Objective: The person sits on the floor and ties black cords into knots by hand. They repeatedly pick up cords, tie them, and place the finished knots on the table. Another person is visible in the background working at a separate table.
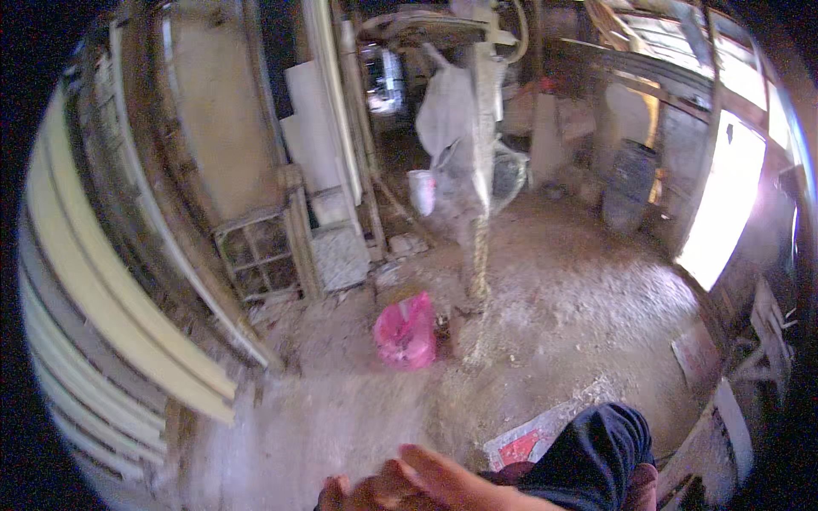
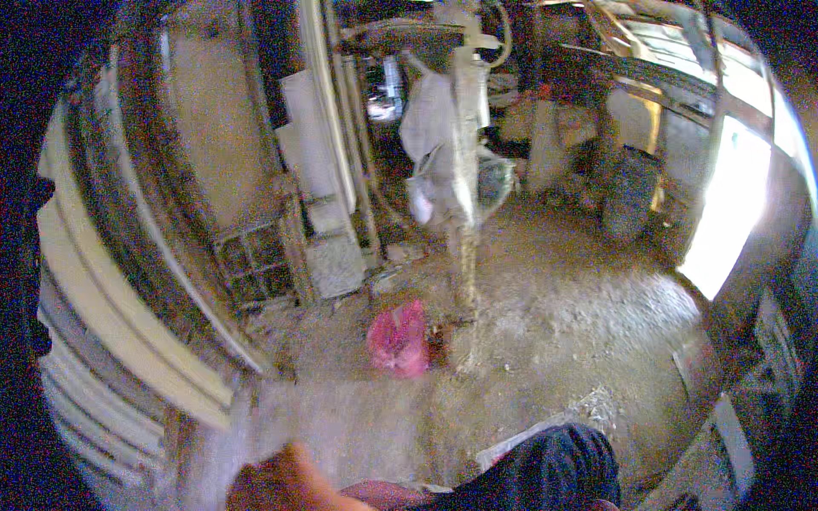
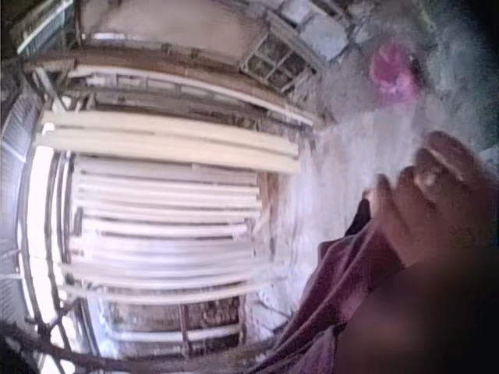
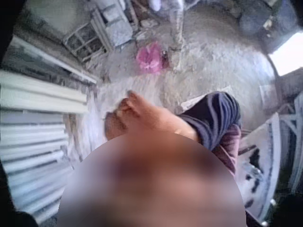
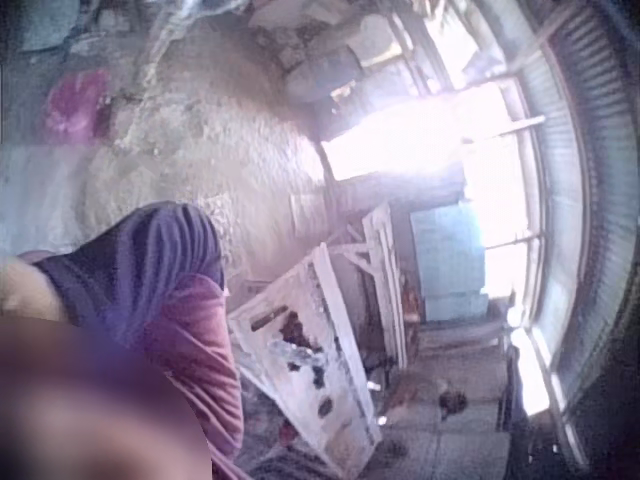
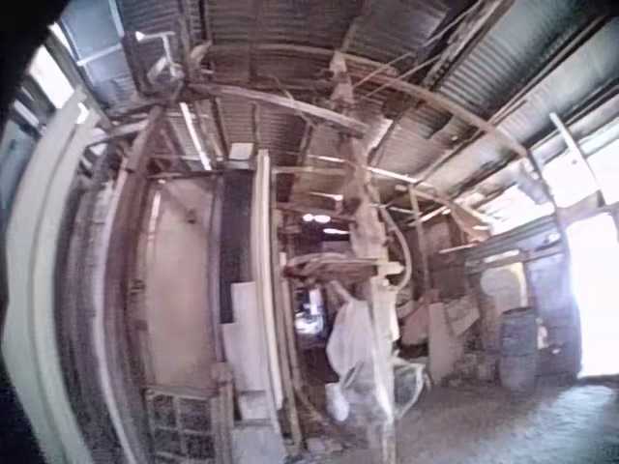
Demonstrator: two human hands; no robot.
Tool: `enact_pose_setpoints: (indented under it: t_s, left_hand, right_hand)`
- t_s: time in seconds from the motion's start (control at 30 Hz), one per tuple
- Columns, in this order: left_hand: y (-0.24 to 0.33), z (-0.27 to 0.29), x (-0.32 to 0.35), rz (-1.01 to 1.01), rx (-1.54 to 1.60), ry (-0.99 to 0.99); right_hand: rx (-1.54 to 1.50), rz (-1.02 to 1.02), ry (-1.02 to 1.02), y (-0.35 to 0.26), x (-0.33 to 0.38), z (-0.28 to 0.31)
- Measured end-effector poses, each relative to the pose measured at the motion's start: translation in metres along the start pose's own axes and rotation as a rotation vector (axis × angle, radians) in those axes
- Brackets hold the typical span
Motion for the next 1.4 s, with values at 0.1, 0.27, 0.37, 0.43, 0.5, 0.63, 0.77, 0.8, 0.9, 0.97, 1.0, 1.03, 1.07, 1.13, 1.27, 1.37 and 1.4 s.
enact_pose_setpoints:
  t_s: [0.1,0.27,0.37,0.43,0.5,0.63,0.77,0.8,0.9,0.97,1.0,1.03,1.07,1.13,1.27,1.37,1.4]
  left_hand:
    - [0.024,0.080,-0.148,-0.429,-0.313,0.278]
    - [0.168,0.158,-0.303,0.022,1.112,0.156]
    - [0.265,0.167,-0.341,-0.187,1.198,-0.015]
    - [0.318,0.153,-0.354,-0.238,1.194,-0.181]
    - [0.359,0.133,-0.369,-0.248,1.256,-0.413]
    - [0.428,0.124,-0.399,-0.361,0.956,-0.723]
    - [0.507,0.154,-0.436,-0.654,0.680,-0.719]
    - [0.526,0.165,-0.443,-0.725,0.642,-0.689]
    - [0.579,0.195,-0.463,-0.893,0.658,-0.498]
    - [0.614,0.212,-0.481,-0.911,0.802,-0.313]
    - [0.634,0.220,-0.493,-0.879,0.920,-0.222]
    - [0.654,0.228,-0.505,-0.812,1.006,-0.137]
    - [0.671,0.237,-0.514,-0.863,1.059,-0.026]
    - [0.707,0.252,-0.533,-0.883,1.113,0.179]
    - [0.776,0.270,-0.572,-0.949,1.315,0.223]
    - [0.806,0.266,-0.596,-0.843,1.438,0.365]
    - [0.812,0.263,-0.602,-0.806,1.501,0.439]
  right_hand:
    - [-0.013,-0.109,-0.043,0.051,0.023,-0.006]
    - [-0.412,-0.624,-0.320,0.192,0.156,-0.107]
    - [-0.718,-1.286,0.148,0.256,0.285,-0.223]
    - [-1.306,-1.763,0.470,0.282,0.374,-0.295]
    - [-1.476,-1.617,-0.191,0.317,0.435,-0.338]
    - [-0.673,-1.189,-0.617,0.467,0.417,-0.347]
    - [-0.242,-1.025,-0.039,0.608,0.293,-0.269]
    - [-0.291,-1.006,0.256,0.637,0.256,-0.251]
    - [0.050,-1.321,0.380,0.703,0.185,-0.209]
    - [0.193,-1.301,0.546,0.732,0.158,-0.202]
    - [0.028,-1.381,0.356,0.744,0.157,-0.201]
    - [-0.098,-1.407,0.170,0.752,0.157,-0.204]
    - [-0.179,-1.427,0.016,0.761,0.161,-0.205]
    - [-0.325,-1.080,0.386,0.751,0.172,-0.211]
    - [-0.514,-1.072,0.518,0.739,0.187,-0.212]
    - [-0.144,-1.083,0.584,0.756,0.179,-0.192]
    - [-0.025,-1.070,0.615,0.764,0.174,-0.184]
Point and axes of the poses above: each hand's wrist, its own x-axis away from the middle knuckle, its own z-axis out of the back of the hand, y = z × x, the point moved 1 cm from there along -x, towards the middle knuckle, and after that the axes turned 6 degrees about -z, right-handed, at the moved point
